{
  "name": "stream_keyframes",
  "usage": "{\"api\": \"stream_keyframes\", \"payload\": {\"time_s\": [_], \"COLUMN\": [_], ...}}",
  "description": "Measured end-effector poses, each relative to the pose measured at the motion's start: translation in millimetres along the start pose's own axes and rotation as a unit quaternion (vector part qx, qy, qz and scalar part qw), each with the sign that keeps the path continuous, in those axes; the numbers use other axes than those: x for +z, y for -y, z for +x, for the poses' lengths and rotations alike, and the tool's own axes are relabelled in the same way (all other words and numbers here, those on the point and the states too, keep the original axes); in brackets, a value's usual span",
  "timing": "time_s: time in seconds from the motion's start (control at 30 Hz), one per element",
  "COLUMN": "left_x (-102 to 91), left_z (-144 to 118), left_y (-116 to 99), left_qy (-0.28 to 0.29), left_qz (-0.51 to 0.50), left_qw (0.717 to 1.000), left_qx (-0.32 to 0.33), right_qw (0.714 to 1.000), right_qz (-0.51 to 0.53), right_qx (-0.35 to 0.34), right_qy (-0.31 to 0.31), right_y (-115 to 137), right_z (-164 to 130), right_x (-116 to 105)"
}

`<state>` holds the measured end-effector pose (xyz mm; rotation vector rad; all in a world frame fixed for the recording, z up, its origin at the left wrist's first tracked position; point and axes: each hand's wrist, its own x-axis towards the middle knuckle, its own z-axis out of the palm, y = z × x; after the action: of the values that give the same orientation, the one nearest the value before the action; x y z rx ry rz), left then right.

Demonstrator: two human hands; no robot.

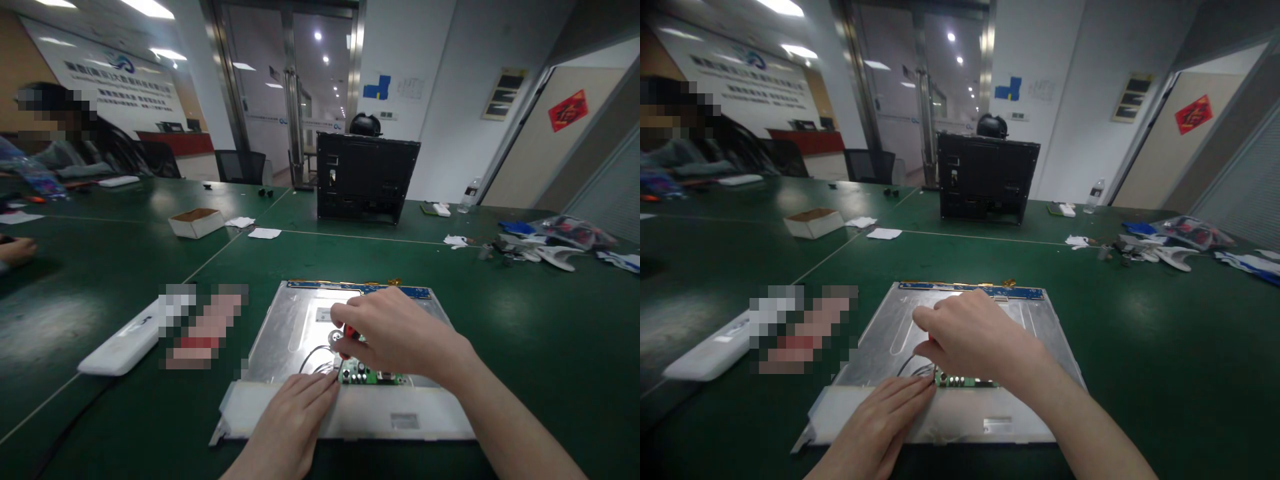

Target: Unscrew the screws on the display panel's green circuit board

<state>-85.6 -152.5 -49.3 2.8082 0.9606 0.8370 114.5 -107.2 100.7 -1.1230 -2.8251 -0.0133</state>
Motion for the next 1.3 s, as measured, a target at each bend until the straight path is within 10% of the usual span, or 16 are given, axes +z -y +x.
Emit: {"api": "stream_keyframes", "payload": {"time_s": [1.3], "left_x": [0.6], "left_z": [0.4], "left_y": [-1.4], "left_qy": [0.008], "left_qz": [-0.012], "left_qw": [1.000], "left_qx": [-0.022], "right_qw": [0.999], "right_qz": [0.037], "right_qx": [-0.026], "right_qy": [-0.005], "right_y": [1.8], "right_z": [-3.5], "right_x": [-1.4]}}
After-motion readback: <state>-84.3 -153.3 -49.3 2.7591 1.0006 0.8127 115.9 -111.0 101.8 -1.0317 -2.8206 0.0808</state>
